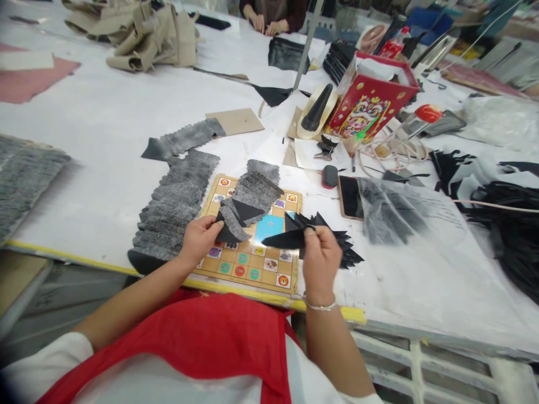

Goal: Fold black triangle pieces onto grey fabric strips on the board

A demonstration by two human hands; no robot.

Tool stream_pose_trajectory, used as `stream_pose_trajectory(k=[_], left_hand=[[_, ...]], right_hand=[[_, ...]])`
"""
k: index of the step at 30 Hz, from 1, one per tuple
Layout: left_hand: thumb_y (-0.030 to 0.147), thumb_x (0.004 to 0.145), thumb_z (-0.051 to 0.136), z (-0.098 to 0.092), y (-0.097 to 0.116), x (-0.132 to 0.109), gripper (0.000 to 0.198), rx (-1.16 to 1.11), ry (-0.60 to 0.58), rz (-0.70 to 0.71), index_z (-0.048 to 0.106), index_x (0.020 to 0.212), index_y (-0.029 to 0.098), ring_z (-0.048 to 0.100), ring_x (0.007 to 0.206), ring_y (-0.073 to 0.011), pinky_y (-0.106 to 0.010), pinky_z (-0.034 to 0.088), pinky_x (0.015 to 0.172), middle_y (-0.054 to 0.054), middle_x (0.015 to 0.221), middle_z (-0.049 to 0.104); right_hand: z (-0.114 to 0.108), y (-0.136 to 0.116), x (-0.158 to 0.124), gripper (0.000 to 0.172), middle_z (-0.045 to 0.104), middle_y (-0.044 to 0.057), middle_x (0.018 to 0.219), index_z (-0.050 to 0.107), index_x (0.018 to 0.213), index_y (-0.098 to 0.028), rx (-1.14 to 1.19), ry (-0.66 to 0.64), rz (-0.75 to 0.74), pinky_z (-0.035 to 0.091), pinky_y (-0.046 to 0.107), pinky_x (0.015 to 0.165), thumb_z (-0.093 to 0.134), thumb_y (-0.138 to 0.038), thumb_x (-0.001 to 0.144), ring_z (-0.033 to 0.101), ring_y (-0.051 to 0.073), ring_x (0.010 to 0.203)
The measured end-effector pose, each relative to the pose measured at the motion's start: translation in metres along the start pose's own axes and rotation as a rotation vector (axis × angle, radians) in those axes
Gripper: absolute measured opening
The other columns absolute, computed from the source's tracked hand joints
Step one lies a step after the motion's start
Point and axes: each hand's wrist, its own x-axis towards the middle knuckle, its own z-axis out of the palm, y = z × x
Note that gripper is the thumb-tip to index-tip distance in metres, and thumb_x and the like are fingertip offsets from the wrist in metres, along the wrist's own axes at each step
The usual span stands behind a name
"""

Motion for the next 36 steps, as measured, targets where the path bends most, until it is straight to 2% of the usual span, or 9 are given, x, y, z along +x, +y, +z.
stream_pose_trajectory(k=[3,5,10,13,16,23,28,32,36], left_hand=[[0.037,0.084,0.047,0.002,-0.015,0.003,0.025,-0.14,-0.051,-0.101,0.059,0.079,0.016,0.053,0.057,-0.0121,-0.021,0.04,0.05,0.002,0.062,0.054],[0.034,0.084,0.049,0.006,-0.02,0.002,0.028,-0.035,-0.053,-0.036,0.058,0.103,0.016,0.058,0.066,-0.0156,-0.026,0.047,0.058,-0.001,0.075,0.061],[0.02,0.081,0.055,0.001,-0.017,0.0,0.051,0.545,0.018,0.344,0.043,0.13,0.01,0.058,0.093,-0.0248,-0.035,0.048,0.078,-0.015,0.104,0.06],[0.024,0.082,0.055,-0.011,-0.009,-0.005,0.049,0.719,0.101,0.504,0.045,0.128,0.009,0.054,0.096,-0.0271,-0.038,0.046,0.081,-0.016,0.109,0.058],[0.023,0.085,0.052,-0.02,-0.004,-0.017,0.035,0.666,0.148,0.632,0.052,0.118,0.01,0.052,0.099,-0.0256,-0.039,0.042,0.088,-0.014,0.108,0.059],[0.02,0.085,0.05,-0.001,-0.02,-0.057,0.021,0.502,-0.217,0.961,0.057,0.104,0.014,0.054,0.091,-0.0202,-0.034,0.041,0.08,-0.008,0.097,0.064],[0.019,0.083,0.053,-0.001,-0.028,-0.065,0.007,0.482,-0.149,1.071,0.058,0.088,0.017,0.057,0.077,-0.0157,-0.03,0.04,0.069,-0.004,0.084,0.067],[0.022,0.08,0.059,-0.009,-0.037,-0.066,0.012,0.478,-0.081,1.145,0.059,0.092,0.018,0.059,0.077,-0.0159,-0.03,0.042,0.07,-0.004,0.088,0.069],[0.029,0.082,0.059,-0.012,-0.048,-0.068,0.021,0.518,-0.079,1.193,0.06,0.102,0.024,0.061,0.085,-0.0169,-0.031,0.043,0.074,-0.003,0.097,0.069]], right_hand=[[-0.036,0.005,0.01,0.021,0.042,-0.005,0.059,0.051,0.067,-0.017,-0.044,0.256,-0.033,0.033,0.024,0.056,0.055,-0.032,0.081,0.039,0.01,0.056],[-0.046,0.004,0.007,0.021,0.048,-0.003,0.062,0.055,0.072,-0.017,-0.214,0.255,-0.112,0.035,0.026,0.057,0.057,-0.036,0.081,0.043,0.011,0.056],[-0.007,0.004,-0.026,0.02,0.055,0.003,0.069,0.055,0.076,-0.018,-0.569,-0.286,-0.407,0.036,0.027,0.059,0.049,-0.034,0.087,0.052,0.016,0.063],[0.031,0.008,-0.047,0.017,0.058,0.004,0.073,0.052,0.08,-0.018,-0.61,-0.629,-0.415,0.035,0.026,0.057,0.048,-0.032,0.088,0.054,0.017,0.064],[0.047,0.01,-0.055,0.024,0.06,0.004,0.075,0.05,0.09,-0.018,-0.502,-0.777,-0.269,0.036,0.025,0.057,0.049,-0.042,0.088,0.057,0.017,0.066],[0.036,0.004,-0.053,0.024,0.065,0.007,0.084,0.047,0.107,-0.017,-0.36,-0.869,-0.11,0.041,0.025,0.063,0.042,-0.035,0.092,0.063,0.018,0.076],[0.038,0.002,-0.059,0.043,0.069,0.008,0.095,0.036,0.131,-0.016,-0.415,-0.983,-0.23,0.042,0.03,0.068,0.042,-0.033,0.091,0.065,0.023,0.082],[0.038,0.002,-0.063,0.062,0.07,0.006,0.102,0.013,0.144,-0.015,-0.431,-1.003,-0.296,0.043,0.034,0.074,0.041,-0.034,0.092,0.065,0.026,0.087],[0.037,0.0,-0.066,0.062,0.069,0.008,0.107,0.012,0.145,-0.015,-0.49,-0.981,-0.339,0.043,0.035,0.073,0.038,-0.034,0.093,0.065,0.026,0.083]])
